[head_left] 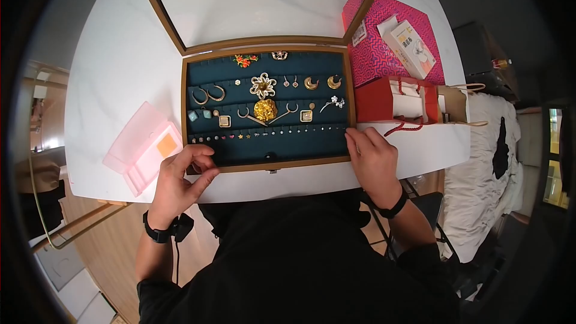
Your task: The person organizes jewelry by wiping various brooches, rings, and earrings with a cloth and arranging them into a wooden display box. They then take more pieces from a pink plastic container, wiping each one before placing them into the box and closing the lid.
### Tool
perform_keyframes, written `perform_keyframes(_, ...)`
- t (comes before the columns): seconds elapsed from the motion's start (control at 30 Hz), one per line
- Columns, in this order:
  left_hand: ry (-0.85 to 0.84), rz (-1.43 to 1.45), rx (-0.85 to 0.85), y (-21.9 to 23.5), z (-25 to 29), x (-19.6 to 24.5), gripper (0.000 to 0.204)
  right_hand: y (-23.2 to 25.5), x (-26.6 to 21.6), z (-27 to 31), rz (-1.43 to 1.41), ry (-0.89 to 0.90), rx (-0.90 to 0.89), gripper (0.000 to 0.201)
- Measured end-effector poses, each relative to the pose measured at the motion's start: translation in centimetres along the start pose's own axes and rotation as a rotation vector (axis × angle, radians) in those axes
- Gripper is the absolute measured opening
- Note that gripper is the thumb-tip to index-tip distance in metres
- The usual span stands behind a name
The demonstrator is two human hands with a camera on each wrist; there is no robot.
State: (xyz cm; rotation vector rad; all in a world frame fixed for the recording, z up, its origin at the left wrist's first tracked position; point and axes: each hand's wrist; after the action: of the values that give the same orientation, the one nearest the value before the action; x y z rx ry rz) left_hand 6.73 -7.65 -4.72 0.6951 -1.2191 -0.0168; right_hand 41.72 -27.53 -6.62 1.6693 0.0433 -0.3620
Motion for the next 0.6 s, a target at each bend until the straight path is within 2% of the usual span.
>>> perform_keyframes(0.23, 0.028, -0.042, 0.008, -0.3, 0.1, 0.4, 0.026, 0.0, 0.5, 0.0, -0.008, 0.023, -0.032, 0.013)
perform_keyframes(0.27, -0.043, -0.074, 0.011, -0.1, 0.1, 0.3, 0.024, -0.2, 0.3, -0.2, -0.002, 0.014, -0.052, 0.012)
perform_keyframes(0.33, -0.105, -0.08, 0.027, 0.5, 0.5, 0.6, 0.022, -0.2, 0.0, -0.3, -0.012, 0.051, 0.025, 0.012)
perform_keyframes(0.37, -0.132, -0.172, 0.037, 1.4, 0.8, 0.6, 0.024, 0.0, -0.1, -0.4, -0.035, 0.061, 0.035, 0.012)
perform_keyframes(0.4, -0.186, -0.333, 0.162, 2.2, 1.0, 0.9, 0.028, 0.2, -0.2, -0.3, -0.046, 0.063, 0.044, 0.012)
perform_keyframes(0.47, -0.173, -0.524, 0.389, 4.8, 2.1, 0.5, 0.039, 0.4, -0.5, -0.1, -0.063, 0.059, 0.039, 0.013)
perform_keyframes(0.53, 0.02, -0.734, 0.553, 7.8, 3.6, -0.3, 0.054, 0.3, -0.9, 0.3, -0.095, 0.078, 0.024, 0.013)
perform_keyframes(0.6, 0.223, -0.935, 0.578, 10.1, 5.0, -1.4, 0.073, 0.4, -1.3, 0.4, -0.11, 0.088, 0.008, 0.014)
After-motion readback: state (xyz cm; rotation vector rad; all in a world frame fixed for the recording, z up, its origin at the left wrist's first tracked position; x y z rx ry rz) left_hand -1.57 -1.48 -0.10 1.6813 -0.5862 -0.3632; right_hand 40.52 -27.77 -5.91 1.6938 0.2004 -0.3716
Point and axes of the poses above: each hand's wrist, its own z-axis away from the middle knuckle, its own y-axis out of the back of the hand, x = y × z, and after that the axes turned 15 degrees about -x, right-handed
